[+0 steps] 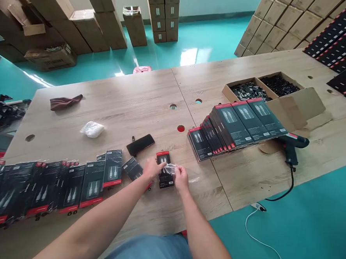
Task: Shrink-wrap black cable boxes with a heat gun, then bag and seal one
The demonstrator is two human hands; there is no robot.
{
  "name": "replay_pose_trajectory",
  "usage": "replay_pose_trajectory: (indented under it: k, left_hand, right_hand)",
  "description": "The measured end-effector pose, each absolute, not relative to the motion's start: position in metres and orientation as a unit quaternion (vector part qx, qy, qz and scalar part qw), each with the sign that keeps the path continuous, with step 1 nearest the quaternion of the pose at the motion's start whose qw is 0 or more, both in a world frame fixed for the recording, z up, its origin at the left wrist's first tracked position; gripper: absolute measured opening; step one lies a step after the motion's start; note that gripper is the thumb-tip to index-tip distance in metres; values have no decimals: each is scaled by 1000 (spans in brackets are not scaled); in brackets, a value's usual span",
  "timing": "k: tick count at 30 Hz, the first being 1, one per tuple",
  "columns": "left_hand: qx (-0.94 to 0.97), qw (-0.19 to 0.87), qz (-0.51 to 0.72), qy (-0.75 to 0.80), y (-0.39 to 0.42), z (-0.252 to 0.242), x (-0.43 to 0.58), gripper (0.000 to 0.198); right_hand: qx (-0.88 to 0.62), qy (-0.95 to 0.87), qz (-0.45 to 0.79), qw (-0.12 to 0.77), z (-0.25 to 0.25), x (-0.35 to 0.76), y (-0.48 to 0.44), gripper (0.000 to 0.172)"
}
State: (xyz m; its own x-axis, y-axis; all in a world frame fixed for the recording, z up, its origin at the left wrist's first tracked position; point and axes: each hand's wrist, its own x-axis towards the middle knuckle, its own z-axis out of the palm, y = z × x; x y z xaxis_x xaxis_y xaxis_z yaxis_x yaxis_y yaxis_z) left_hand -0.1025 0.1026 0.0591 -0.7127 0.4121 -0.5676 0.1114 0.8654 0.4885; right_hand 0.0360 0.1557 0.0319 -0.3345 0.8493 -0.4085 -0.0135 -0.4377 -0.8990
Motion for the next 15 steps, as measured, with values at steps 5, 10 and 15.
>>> replay_pose_trajectory:
  k: [5, 10, 15]
  left_hand:
    - [142, 392, 302, 858, 102, 51, -95, 32]
    - [201, 458, 485, 718, 65, 89, -113, 38]
    - [212, 271, 581, 737, -20, 165, -140, 38]
  right_hand:
    - [-481, -378, 734, 294, 17, 29, 141, 27]
    - [-427, -406, 748, 305, 63, 45, 159, 25]
    - [-394, -484, 705, 337, 111, 45, 172, 24]
